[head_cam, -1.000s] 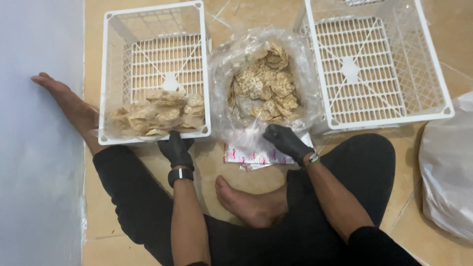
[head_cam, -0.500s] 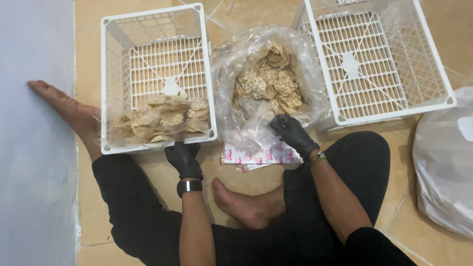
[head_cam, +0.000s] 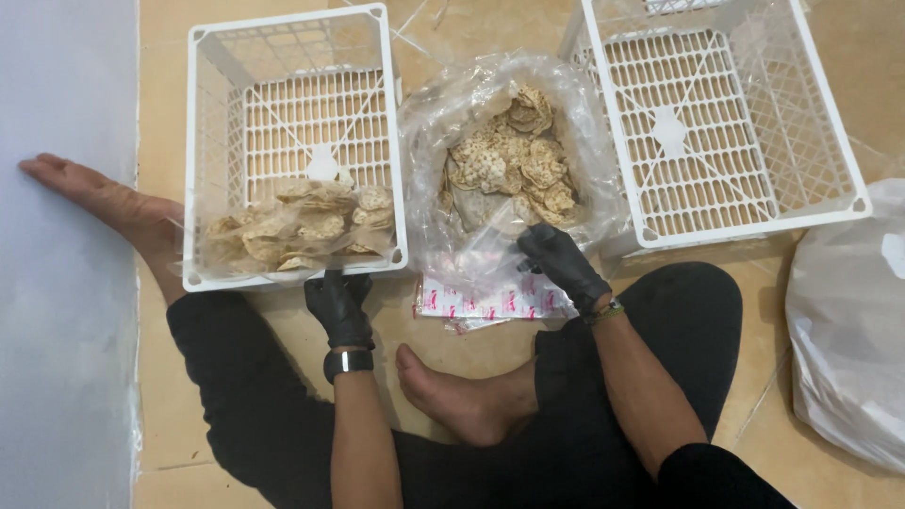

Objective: Sorting and transferring dried food items from a plastic bag into a plastic basket

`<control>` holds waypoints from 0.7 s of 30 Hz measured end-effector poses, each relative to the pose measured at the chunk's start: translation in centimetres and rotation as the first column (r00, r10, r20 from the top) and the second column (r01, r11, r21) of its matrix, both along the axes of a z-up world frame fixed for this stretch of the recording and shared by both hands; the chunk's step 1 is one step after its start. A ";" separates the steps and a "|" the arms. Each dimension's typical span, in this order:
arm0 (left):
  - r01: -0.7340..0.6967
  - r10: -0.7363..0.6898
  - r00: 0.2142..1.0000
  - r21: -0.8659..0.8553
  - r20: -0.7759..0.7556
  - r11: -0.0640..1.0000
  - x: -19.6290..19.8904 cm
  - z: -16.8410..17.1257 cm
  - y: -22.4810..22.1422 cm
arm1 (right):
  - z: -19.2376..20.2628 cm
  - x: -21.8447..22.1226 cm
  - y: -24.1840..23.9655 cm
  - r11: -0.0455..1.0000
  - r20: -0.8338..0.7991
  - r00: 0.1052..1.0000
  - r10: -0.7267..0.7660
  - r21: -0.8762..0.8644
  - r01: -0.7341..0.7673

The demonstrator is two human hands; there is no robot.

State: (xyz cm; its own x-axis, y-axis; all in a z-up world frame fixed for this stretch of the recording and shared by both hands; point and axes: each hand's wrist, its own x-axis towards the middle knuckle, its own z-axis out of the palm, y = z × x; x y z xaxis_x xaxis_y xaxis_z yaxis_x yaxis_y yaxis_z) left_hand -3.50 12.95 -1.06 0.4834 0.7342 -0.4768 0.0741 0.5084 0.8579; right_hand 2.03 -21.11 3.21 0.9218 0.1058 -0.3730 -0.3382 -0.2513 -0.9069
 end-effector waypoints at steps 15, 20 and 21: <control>0.532 -0.509 0.845 0.153 -0.167 0.833 -0.9 4.6 -11.6 | -1.8 0.2 -1.1 0.960 0.041 0.984 -0.172 0.230 0.158; 0.742 -0.693 0.667 0.156 -0.274 0.652 -0.3 6.1 -13.5 | 1.2 -0.1 0.5 0.960 0.067 0.985 -0.158 0.244 0.137; 0.761 -0.690 0.648 0.234 -0.324 0.605 -0.2 6.2 -13.7 | 1.2 -0.1 0.6 0.958 0.077 0.984 -0.163 0.253 0.138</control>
